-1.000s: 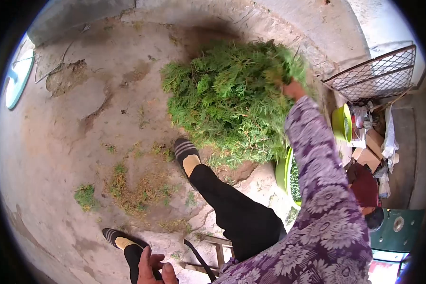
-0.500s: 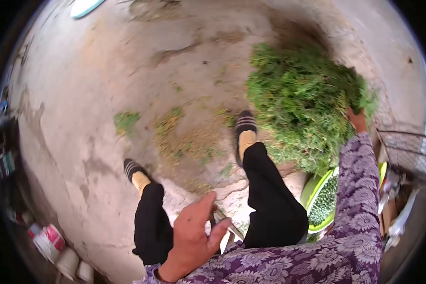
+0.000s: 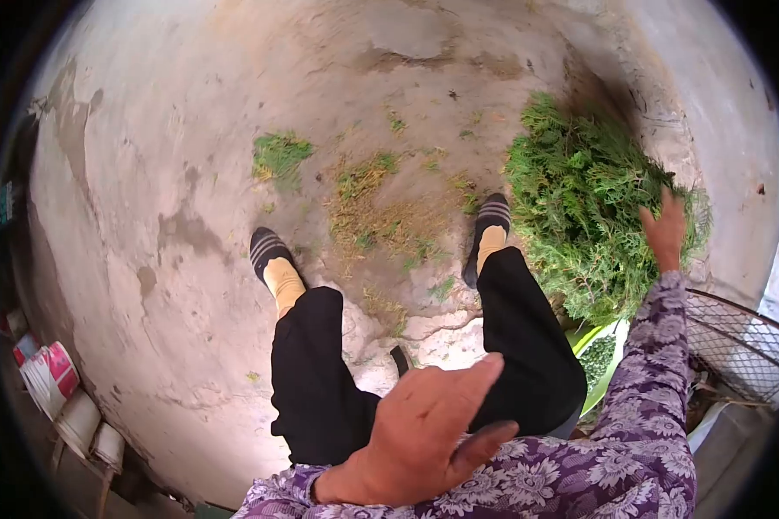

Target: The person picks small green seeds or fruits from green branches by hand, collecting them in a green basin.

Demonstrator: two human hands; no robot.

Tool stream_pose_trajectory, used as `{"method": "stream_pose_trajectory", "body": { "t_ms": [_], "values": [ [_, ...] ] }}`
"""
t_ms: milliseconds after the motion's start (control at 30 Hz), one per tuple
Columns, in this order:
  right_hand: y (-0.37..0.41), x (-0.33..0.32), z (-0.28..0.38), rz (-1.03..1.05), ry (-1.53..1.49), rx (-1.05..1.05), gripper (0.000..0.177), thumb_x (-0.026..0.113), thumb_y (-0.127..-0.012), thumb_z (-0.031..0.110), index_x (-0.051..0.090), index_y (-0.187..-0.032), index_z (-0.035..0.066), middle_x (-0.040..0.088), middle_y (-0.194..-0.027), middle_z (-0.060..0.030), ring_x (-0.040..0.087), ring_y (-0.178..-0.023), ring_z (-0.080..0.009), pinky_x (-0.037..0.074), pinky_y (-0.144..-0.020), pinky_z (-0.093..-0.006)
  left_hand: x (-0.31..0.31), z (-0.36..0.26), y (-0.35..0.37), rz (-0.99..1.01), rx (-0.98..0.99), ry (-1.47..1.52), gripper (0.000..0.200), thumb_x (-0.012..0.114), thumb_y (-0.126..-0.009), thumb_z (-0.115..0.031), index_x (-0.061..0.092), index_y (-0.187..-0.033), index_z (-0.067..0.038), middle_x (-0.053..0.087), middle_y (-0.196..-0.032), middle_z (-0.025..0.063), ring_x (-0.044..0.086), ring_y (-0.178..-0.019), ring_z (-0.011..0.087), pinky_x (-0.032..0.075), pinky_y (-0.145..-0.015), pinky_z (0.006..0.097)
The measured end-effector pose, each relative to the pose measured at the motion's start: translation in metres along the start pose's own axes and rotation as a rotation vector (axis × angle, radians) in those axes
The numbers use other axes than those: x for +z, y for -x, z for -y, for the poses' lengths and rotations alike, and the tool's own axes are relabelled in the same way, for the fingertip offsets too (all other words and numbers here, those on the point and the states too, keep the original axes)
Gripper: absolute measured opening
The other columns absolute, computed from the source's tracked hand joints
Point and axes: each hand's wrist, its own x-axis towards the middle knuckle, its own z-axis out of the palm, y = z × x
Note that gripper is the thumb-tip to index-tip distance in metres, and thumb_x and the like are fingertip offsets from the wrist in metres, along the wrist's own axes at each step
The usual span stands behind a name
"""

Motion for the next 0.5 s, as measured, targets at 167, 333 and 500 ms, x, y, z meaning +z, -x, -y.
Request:
{"method": "stream_pose_trajectory", "body": {
  "t_ms": [167,333,500],
  "values": [
    [-0.003,0.027,0.208,0.233,-0.532,-0.375,0.064,0.065,-0.066,0.03,0.043,-0.118,0.0,0.045,-0.111,-0.025,0.044,-0.103,-0.0371,0.036,-0.089,-0.0404,-0.029,-0.014,-0.001,0.059,0.034,0.016,0.048,0.066,-0.071,-0.021,0.049,-0.109,0.004,0.058,-0.08,0.0108,0.053,-0.062,0.02,0.043,-0.058,0.0273],
    [0.01,0.083,0.378,0.361,-0.635,-0.471,0.074,0.063,-0.067,0.043,0.039,-0.123,0.002,0.037,-0.12,-0.0304,0.039,-0.11,-0.0401,0.033,-0.093,-0.0412,-0.037,0.011,0.016,-0.25,0.262,0.152,0.049,0.064,-0.075,-0.025,0.05,-0.109,0.007,0.056,-0.078,0.013,0.05,-0.058,0.0228,0.04,-0.052,0.0304],
    [0.019,0.079,0.485,0.45,-0.777,-0.259,0.079,0.064,-0.067,0.044,0.032,-0.127,0.004,0.03,-0.126,-0.029,0.032,-0.115,-0.0409,0.031,-0.094,-0.045,-0.062,0.015,0.024,-0.299,0.222,0.174,0.044,0.064,-0.075,-0.024,0.052,-0.106,0.006,0.059,-0.09,0.016,0.056,-0.066,0.024,0.042,-0.053,0.0305]
  ]
}}
